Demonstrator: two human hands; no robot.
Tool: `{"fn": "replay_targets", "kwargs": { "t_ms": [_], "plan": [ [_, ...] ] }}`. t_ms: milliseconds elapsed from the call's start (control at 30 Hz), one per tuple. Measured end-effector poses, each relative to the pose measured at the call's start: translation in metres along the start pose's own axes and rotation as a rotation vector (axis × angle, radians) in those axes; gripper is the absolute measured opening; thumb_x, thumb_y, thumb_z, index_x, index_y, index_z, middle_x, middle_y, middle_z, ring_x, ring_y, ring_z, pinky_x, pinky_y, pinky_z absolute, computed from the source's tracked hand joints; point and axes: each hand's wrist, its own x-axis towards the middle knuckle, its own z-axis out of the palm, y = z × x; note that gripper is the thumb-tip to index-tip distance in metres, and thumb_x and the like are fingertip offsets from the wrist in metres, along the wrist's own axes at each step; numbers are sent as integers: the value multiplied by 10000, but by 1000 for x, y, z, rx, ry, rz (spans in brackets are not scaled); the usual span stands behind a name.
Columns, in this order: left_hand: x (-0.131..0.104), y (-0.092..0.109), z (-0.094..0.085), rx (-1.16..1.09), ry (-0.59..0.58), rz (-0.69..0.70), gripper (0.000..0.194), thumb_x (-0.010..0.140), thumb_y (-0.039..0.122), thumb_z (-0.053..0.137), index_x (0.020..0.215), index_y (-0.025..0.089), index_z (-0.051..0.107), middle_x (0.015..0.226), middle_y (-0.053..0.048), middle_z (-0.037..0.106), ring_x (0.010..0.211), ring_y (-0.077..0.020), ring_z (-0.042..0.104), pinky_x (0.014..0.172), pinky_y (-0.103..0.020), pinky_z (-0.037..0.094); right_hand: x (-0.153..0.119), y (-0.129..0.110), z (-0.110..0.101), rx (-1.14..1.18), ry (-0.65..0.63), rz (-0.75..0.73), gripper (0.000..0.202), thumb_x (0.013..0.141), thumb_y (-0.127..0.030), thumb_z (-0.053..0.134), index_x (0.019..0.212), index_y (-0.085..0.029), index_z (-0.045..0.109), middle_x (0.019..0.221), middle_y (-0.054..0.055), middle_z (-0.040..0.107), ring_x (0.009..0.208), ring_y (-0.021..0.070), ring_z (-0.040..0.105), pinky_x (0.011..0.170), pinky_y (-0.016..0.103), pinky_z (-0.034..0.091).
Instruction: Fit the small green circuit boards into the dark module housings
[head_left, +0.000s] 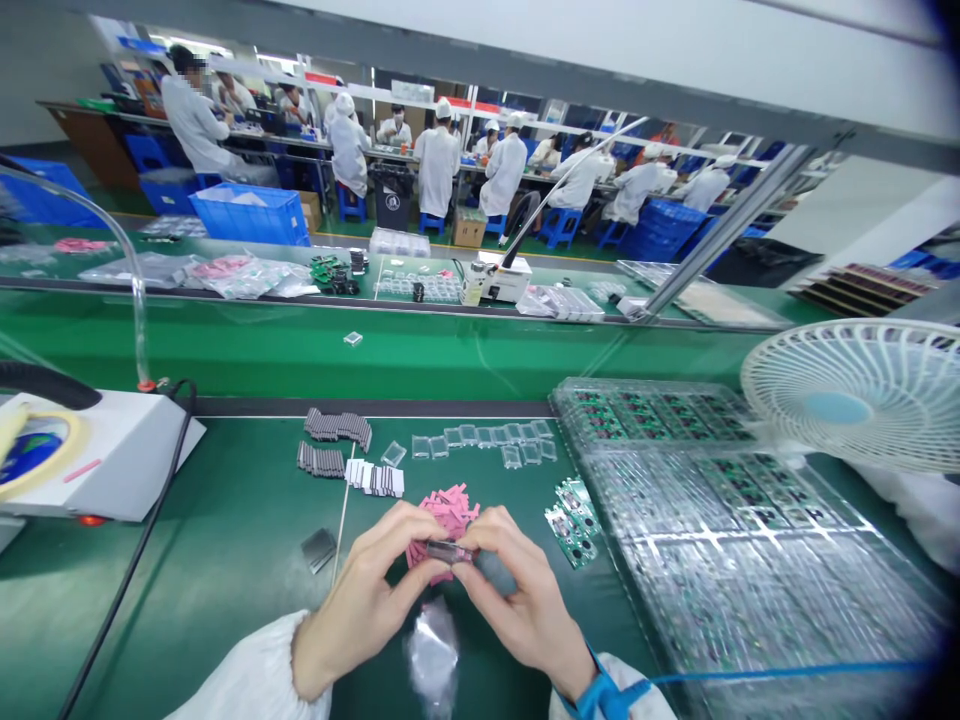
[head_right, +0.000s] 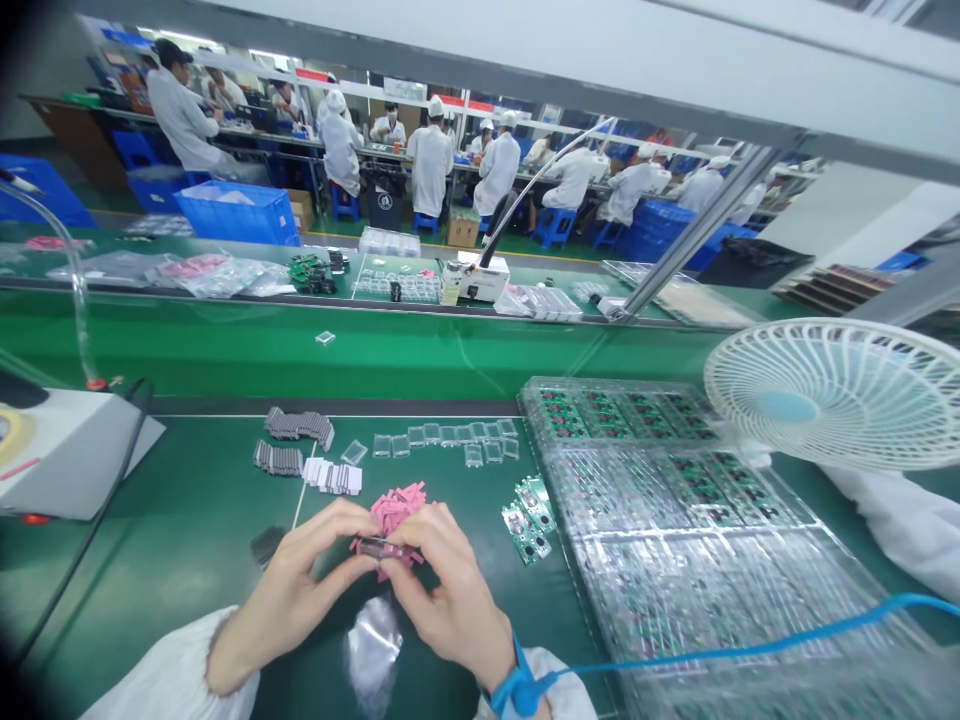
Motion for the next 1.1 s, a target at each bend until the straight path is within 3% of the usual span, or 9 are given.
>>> {"fn": "replay_targets", "kwargs": {
  "t_ms": [200, 533, 733, 900, 1100],
  "plan": [
    [-3, 2, -1, -12, -59, 36, 182, 945, 119, 564, 1073, 236, 621, 968, -47, 635, 892, -163, 623, 793, -274, 488, 2, -9, -3, -59, -100, -32, 120, 929, -114, 553, 992, -215, 547, 854, 30, 586, 789, 181, 509, 741, 349, 431],
    [-8, 4, -7, -38, -33, 113, 212, 914, 67, 583, 1052, 210, 656, 929, -75, 653, 847, -190, 622, 764, -319, 511, 3, -15, 6, -77, -24, -169, 222, 867, -64, 552, 1036, -208, 559, 843, 50, 595, 772, 202, 529, 709, 382, 452],
    [-5, 1, -13, -47, 3, 159, 302, 864, 57, 655, 1111, 232, 669, 991, -92, 673, 937, -220, 640, 812, -353, 532, 2, -10, 4, 35, -17, -107, 195, 904, -108, 579, 1062, -221, 575, 890, 58, 637, 808, 207, 579, 748, 390, 483],
    [-6, 5, -14, -42, -41, 106, 207, 886, 69, 632, 1027, 215, 676, 926, -69, 682, 856, -184, 647, 759, -297, 520, 2, -15, 2, 12, -69, -60, 108, 933, -142, 583, 1016, -210, 591, 872, 47, 637, 802, 193, 569, 740, 358, 479],
    [-10, 2, -8, -79, -11, 81, 164, 913, 111, 603, 1012, 198, 701, 865, -71, 682, 799, -189, 640, 718, -308, 513, 1, -15, 9, 11, -19, -13, 46, 934, -168, 570, 925, -206, 594, 796, 38, 628, 731, 187, 556, 696, 354, 468]
  ]
}}
